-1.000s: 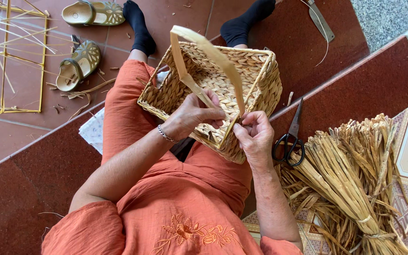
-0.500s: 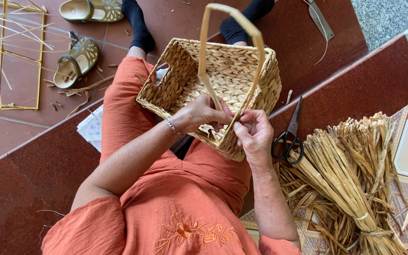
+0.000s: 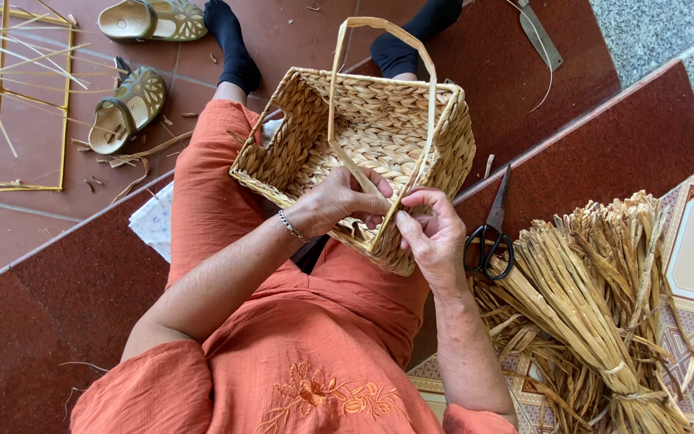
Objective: The person weaves a rectangular basket using dried palm leaves, threading strips through the rim and securing them. They use scissors to trim excess material and continue weaving along the basket's edge.
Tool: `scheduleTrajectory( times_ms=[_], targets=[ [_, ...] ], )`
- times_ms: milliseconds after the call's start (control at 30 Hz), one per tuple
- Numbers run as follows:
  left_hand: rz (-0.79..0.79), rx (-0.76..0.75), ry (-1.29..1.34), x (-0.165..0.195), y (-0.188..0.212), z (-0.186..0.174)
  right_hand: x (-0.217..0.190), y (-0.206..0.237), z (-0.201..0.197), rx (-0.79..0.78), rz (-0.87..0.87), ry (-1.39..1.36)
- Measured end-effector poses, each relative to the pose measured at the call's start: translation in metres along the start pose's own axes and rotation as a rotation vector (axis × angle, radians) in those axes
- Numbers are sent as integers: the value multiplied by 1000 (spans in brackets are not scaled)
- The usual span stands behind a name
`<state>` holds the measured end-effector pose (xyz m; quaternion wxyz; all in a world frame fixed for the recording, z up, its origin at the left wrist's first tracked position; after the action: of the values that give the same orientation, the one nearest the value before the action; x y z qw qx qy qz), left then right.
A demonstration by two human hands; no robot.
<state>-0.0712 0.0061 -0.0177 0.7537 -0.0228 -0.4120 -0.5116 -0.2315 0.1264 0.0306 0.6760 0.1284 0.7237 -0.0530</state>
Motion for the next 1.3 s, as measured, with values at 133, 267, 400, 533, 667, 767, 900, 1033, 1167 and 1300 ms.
scheduleTrajectory(
  times_ms=[133, 267, 400, 533, 667, 767, 900, 1033, 1167, 1300],
  targets=[
    [72, 49, 34, -3, 1, 2, -13, 0, -1, -13, -156, 224],
    [-8, 35, 36, -2, 0, 2, -27, 2, 1, 2, -213, 447],
    [-48, 40, 22, -2, -2, 3, -38, 2, 3, 41, -312, 642],
    [22, -21, -13, -3, -1, 3, -40, -3, 6, 49, -560, 873],
    [40, -6, 53, -3, 3, 1, -31, -4, 1, 13, -667, 987],
    [-6, 93, 128, -3, 3, -1, -15, -2, -6, 16, -657, 888],
    [-12, 139, 185, -2, 1, -2, 4, 9, -20, 61, -481, 649],
    [3, 225, 212, -1, 2, -2, 7, 38, -39, 123, -197, 79],
    [58, 63, 121, -3, 4, -2, 8, 81, -71, 163, -17, -658],
    [74, -5, 126, -5, 4, -4, 29, 139, -133, 204, -22, -987]
  ],
)
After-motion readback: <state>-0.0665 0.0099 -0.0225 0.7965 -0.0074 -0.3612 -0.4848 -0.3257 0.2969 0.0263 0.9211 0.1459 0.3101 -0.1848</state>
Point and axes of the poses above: each hand's wrist, its own y-axis away from the middle knuckle, its own z-axis out of the palm, x = y × z, the point moved 1 cm from there along -y, towards the middle knuckle, and after that the axes turned 2 degrees about y, right-handed, at the moved point
